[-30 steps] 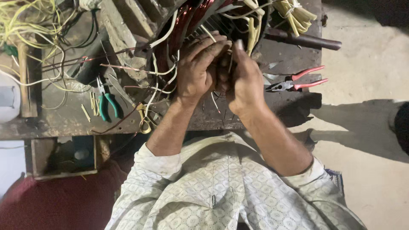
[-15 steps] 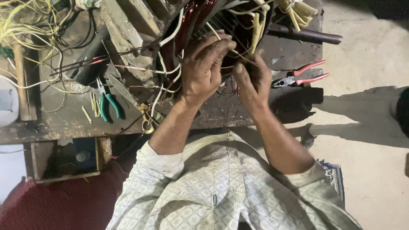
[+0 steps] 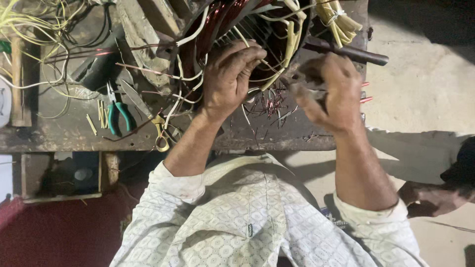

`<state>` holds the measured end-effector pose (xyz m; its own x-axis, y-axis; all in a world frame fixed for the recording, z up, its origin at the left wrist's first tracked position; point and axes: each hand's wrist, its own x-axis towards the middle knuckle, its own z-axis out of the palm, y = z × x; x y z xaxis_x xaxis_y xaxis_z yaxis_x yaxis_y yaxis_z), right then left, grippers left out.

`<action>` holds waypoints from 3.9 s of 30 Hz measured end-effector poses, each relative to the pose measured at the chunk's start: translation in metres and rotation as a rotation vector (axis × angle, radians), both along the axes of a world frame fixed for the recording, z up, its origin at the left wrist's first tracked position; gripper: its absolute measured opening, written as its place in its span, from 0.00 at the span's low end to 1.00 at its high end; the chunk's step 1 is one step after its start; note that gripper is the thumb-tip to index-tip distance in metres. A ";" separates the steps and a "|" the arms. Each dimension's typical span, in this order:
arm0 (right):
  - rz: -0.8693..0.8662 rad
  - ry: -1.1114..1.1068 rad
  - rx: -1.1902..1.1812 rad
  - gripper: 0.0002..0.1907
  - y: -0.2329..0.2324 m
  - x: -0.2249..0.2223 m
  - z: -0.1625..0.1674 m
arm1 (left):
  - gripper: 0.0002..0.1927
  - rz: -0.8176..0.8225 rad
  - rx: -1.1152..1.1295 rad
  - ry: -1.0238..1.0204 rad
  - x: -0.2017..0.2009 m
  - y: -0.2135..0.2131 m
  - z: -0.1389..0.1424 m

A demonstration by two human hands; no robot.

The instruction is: The person winds thin copper wire by hand around the slots of a motor stator core. They repeatedly insert, wrap, and pull the wire through the slots, occasionally using pliers to adjust or secure the wire. The work continues throughout the clip with no visible completion state shown.

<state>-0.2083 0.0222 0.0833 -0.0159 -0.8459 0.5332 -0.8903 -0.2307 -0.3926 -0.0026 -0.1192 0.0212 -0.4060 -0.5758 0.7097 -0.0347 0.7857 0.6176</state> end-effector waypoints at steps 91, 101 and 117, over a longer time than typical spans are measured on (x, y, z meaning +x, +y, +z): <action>-0.095 -0.172 0.585 0.10 -0.016 0.017 0.040 | 0.09 -0.063 0.019 -0.092 0.010 0.009 0.006; -0.128 -1.061 0.548 0.09 -0.003 0.070 -0.029 | 0.07 -0.055 0.041 -0.070 0.019 0.013 0.037; 0.129 -1.310 0.513 0.10 0.001 0.037 -0.034 | 0.06 0.019 0.036 0.001 0.009 0.005 0.027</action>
<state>-0.1716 0.0230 0.0492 -0.1611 -0.9722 -0.1701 0.1956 0.1375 -0.9710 0.0063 -0.1137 0.0485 -0.3937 -0.6084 0.6891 -0.0487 0.7624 0.6453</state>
